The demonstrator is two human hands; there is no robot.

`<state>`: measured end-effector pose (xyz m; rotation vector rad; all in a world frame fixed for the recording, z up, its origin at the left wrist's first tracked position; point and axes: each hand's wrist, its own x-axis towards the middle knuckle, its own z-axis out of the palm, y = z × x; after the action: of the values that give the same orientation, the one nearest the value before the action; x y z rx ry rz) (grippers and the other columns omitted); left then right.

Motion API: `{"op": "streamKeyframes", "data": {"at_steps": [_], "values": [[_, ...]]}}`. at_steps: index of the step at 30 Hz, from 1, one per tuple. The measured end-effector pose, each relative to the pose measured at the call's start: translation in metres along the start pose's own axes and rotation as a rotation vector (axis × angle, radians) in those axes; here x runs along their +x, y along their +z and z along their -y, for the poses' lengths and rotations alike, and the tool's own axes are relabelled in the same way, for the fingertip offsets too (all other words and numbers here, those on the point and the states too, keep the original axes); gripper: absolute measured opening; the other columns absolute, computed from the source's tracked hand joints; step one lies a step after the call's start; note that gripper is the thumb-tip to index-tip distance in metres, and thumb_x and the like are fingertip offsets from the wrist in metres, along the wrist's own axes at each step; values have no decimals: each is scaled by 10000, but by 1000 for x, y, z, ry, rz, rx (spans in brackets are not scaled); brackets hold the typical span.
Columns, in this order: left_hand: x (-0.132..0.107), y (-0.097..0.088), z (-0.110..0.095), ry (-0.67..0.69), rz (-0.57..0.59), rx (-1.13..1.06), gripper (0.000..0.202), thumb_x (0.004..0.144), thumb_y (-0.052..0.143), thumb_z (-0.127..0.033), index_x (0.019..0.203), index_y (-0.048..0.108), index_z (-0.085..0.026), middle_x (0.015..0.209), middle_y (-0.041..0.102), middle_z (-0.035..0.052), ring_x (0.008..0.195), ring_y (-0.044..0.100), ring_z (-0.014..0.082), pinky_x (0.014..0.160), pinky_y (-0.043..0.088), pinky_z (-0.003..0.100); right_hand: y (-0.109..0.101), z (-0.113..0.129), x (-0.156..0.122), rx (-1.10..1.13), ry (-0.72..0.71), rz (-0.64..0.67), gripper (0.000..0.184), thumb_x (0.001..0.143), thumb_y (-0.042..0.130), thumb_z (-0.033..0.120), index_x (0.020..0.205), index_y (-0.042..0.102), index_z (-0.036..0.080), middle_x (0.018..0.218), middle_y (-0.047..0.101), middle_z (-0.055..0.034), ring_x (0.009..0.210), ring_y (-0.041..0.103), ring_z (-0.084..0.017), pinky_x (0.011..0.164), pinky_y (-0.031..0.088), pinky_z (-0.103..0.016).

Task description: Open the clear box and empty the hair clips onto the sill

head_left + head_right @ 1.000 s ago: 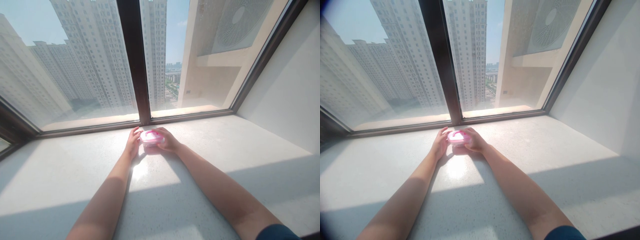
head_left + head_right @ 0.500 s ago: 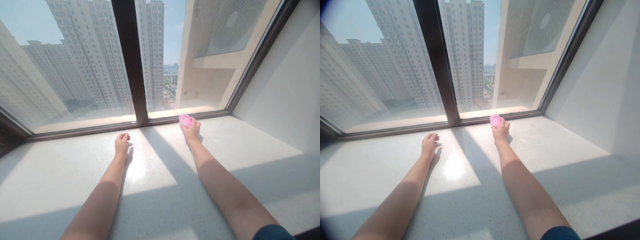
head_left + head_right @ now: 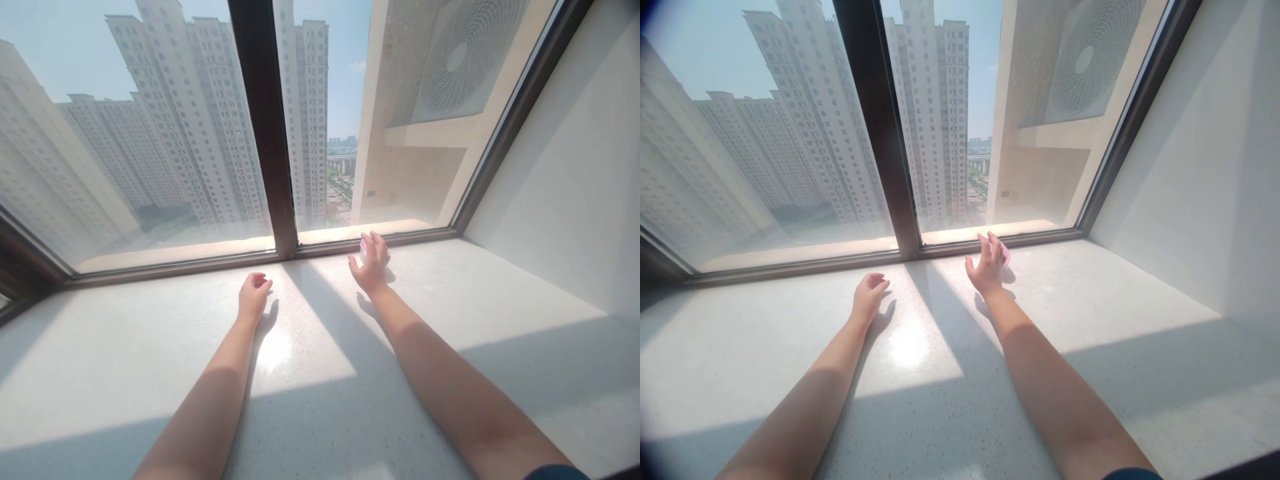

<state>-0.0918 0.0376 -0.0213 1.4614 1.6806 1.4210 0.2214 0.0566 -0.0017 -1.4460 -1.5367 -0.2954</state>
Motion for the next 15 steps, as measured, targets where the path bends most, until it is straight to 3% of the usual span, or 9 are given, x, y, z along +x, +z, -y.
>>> {"op": "streamKeyframes", "data": {"at_steps": [3,6,8,10,12,15], "values": [[-2,2,-5,54,90,129,298,773,599,-333,1040,617,-202,1031,708,82,979,668,247,886,546,410,14,28,-16,148,-218,347,571,895,497,383,1414,409,161,1470,397,-175,1358,378,-302,1089,330,-458],[-8,6,-13,100,185,291,343,771,614,-338,1094,650,-224,1188,695,87,1133,622,268,1027,459,423,26,48,-31,117,-296,631,660,896,523,447,1472,361,167,1530,372,-152,1400,338,-291,1113,288,-464],[-13,10,-18,103,209,409,435,767,629,-366,1182,646,-234,1313,644,88,1264,538,298,1136,325,472,29,54,-37,13,-295,763,721,895,517,507,1502,319,172,1583,289,-141,1450,245,-300,1134,216,-500],[-17,13,-20,71,188,524,540,773,624,-434,1282,607,-252,1471,515,98,1411,359,353,1189,108,575,30,54,-39,-109,-228,820,777,895,487,579,1523,278,172,1613,211,-141,1481,151,-311,1148,126,-535],[-21,15,-22,6,146,621,661,772,597,-549,1360,558,-249,1576,352,122,1481,142,423,1141,-66,670,30,52,-39,-227,-113,814,846,882,452,659,1536,246,164,1626,149,-157,1493,71,-334,1145,43,-560],[-25,14,-23,-135,139,828,885,770,444,-747,1490,406,-234,1635,161,131,1485,-17,455,1093,-87,731,31,46,-38,-330,60,836,966,837,382,780,1554,199,160,1629,94,-183,1491,20,-369,1132,-3,-578]]}}
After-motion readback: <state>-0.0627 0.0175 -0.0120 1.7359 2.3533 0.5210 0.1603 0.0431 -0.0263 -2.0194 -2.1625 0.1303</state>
